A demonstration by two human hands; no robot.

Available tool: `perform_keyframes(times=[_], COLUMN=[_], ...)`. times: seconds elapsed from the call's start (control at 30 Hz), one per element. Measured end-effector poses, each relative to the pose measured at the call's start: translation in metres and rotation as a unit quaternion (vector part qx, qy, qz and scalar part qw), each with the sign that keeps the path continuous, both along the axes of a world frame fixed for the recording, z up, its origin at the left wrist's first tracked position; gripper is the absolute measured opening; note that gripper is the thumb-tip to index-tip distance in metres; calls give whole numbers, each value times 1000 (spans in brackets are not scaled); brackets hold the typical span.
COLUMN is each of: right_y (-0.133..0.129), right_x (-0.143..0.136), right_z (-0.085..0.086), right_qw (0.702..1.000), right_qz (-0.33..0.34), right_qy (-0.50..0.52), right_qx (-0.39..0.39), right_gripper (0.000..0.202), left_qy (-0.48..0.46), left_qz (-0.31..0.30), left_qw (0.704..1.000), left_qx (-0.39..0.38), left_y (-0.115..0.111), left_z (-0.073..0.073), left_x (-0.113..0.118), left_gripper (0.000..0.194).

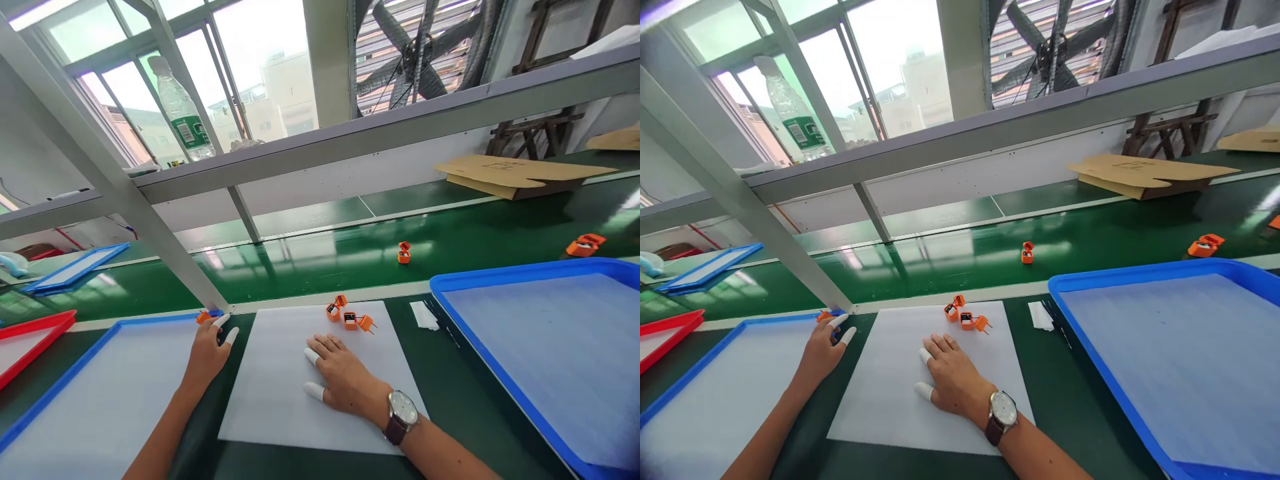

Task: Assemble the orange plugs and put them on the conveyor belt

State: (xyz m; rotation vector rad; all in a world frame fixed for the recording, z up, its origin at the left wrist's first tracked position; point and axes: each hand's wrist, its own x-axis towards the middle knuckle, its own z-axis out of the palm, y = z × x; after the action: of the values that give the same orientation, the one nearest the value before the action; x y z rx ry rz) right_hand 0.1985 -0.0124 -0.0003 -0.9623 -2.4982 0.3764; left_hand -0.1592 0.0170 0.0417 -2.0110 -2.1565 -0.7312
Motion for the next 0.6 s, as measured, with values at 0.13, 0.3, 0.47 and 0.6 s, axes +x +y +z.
perform_keyframes(times=[0.13, 0.3, 0.47, 0.6], right_y=[2, 4, 6, 8], right_x=[0, 2, 3, 2], right_z=[1, -1, -4, -6], right_qw=[1000, 997, 996, 994], right_qz=[0, -1, -8, -16], right_qy=[-4, -13, -10, -4], right_qx=[28, 72, 93, 108], right_gripper=[60, 57, 57, 58], left_qy=[-63, -106, -123, -129], left_qz=[-164, -360, -405, -400], left_qw=[984, 922, 884, 877], left_qx=[-42, -95, -199, -232], left_y=[29, 66, 89, 94], left_z=[2, 1, 1, 12], left_x=[84, 181, 225, 227], left_gripper=[47, 66, 73, 65])
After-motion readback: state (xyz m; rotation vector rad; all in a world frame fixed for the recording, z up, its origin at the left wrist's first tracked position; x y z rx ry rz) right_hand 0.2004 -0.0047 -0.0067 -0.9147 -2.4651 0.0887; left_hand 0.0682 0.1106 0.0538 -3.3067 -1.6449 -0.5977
